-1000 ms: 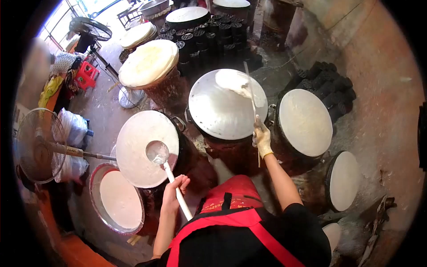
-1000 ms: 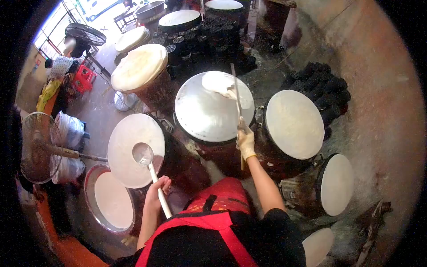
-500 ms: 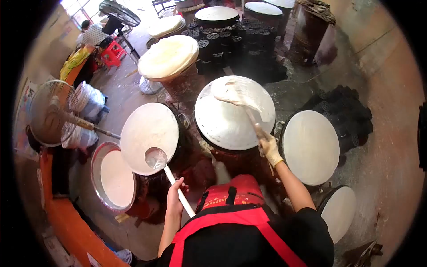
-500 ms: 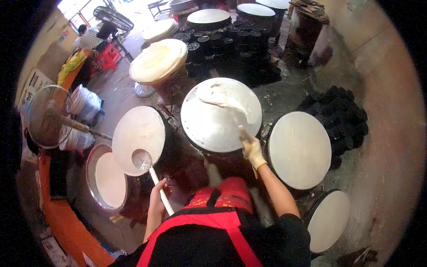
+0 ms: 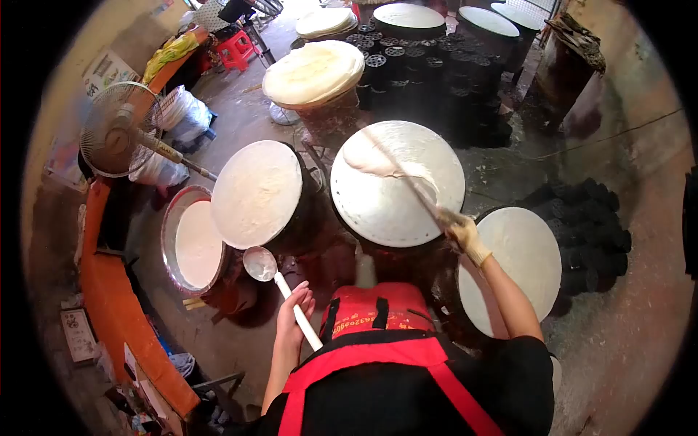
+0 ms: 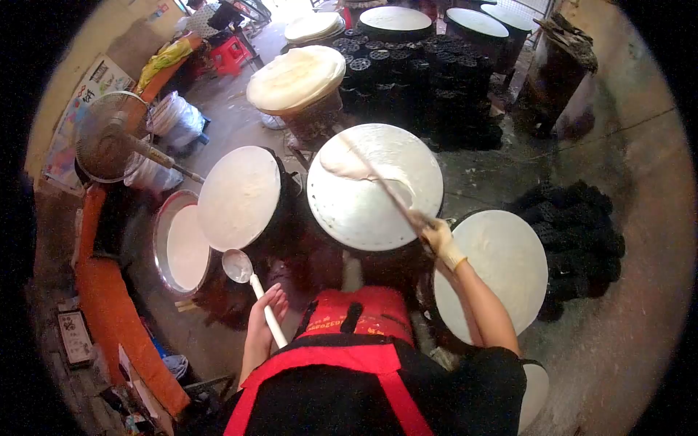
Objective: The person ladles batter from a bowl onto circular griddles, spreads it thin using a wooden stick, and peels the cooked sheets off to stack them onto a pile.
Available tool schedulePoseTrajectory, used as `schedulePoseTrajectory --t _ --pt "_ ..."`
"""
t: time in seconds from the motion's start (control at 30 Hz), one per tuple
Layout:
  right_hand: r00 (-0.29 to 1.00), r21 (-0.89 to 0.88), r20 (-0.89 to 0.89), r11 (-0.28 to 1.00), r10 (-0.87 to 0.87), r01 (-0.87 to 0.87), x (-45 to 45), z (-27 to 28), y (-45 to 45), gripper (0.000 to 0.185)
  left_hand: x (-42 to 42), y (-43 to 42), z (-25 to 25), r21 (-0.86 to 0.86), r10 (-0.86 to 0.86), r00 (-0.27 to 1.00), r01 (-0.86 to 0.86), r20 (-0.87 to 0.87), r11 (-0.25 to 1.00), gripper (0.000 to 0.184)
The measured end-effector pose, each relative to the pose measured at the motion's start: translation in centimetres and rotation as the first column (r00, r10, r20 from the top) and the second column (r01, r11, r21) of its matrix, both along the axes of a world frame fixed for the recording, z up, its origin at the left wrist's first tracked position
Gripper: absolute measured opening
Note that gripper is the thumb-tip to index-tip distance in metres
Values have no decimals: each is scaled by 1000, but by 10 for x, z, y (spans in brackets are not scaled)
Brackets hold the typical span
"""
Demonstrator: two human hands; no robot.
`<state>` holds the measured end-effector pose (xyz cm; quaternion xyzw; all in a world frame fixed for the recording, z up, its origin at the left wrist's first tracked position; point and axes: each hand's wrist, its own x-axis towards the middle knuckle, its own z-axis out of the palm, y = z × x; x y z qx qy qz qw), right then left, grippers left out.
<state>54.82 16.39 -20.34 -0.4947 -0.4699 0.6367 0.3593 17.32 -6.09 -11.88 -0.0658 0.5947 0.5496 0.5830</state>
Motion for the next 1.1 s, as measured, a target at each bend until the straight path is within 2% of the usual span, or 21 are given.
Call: schedulePoseTrajectory --t 0.03,0.1,0.2,0.23,0.3,0.33,0.37,0.43,0.47,0.5,0.57,0.6,0.63,0.7,0.83,0.87,0.93,0.97,1.0,1.03,1.1 --pt "985 -41 140 993 -100 106 -10 19 6 36 4 2 4 6 -5 1000 5 -3 1000 29" --pt "996 -69 42 994 -83 85 -23 -1 26 41 10 5 10 21 -15 1000 15 -9 1000 30" --pt "987 -187 -66 970 146 -156 -29 -14 16 33 8 -2 7 65 -36 999 34 22 997 32" --pt "978 -112 -70 973 194 -201 -25 -5 8 34 11 -3 11 34 -34 999 34 7 999 32" --pt "971 -290 -14 929 237 -230 -9 47 -1 35 18 -2 20 -27 -33 999 32 -21 999 32" --pt "957 -292 -13 915 289 -280 11 23 7 36 19 -6 18 -15 -20 999 20 -27 1000 32" --pt "980 -282 -69 938 189 -201 8 37 9 39 20 -7 21 -24 -20 999 19 -37 1000 32" --pt "997 -112 19 991 74 -71 -6 -2 25 41 25 -10 28 -50 -34 998 31 -57 998 31" --pt "999 -201 -32 979 -4 -3 -20 3 32 40 27 -10 33 -59 -43 997 39 -65 997 31" --pt "997 -110 -77 994 18 -27 -29 -5 30 42 28 -8 38 -63 -51 996 47 -73 997 31" --pt "968 -221 52 948 245 -228 -38 4 8 43 26 -7 40 -69 -78 993 72 -89 995 31" --pt "966 -238 39 941 255 -239 -36 14 -13 42 22 -6 38 -70 -97 991 91 -95 993 30" --pt "971 -138 -40 961 236 -240 -26 -4 -39 38 18 -5 35 -66 -116 988 110 -100 992 30" --pt "980 -244 -1 950 201 -195 -12 21 -83 37 10 -1 33 -62 -165 981 159 -100 985 30" --pt "973 -230 -153 963 -175 137 -16 -21 -125 39 -7 20 30 -32 -273 959 271 -73 962 31" --pt "863 -242 -263 895 -432 374 -35 -27 -120 39 -11 24 32 -27 -309 949 308 -67 951 31" --pt "690 -256 -234 728 -685 636 -77 -26 -106 39 -21 31 40 -31 -369 927 367 -72 930 31" --pt "682 -204 -192 708 -706 676 -93 -29 -101 39 -29 33 41 -23 -401 913 401 -75 916 31" --pt "745 -125 -111 753 -658 646 -105 -30 -102 40 -38 34 41 -13 -432 898 433 -76 901 31" --pt "806 -52 -16 806 -591 590 -116 -29 -109 41 -49 35 41 -2 -464 883 465 -75 885 30" --pt "907 -56 201 920 -369 387 -131 -23 -131 44 -75 36 36 10 -536 841 538 -74 843 30"
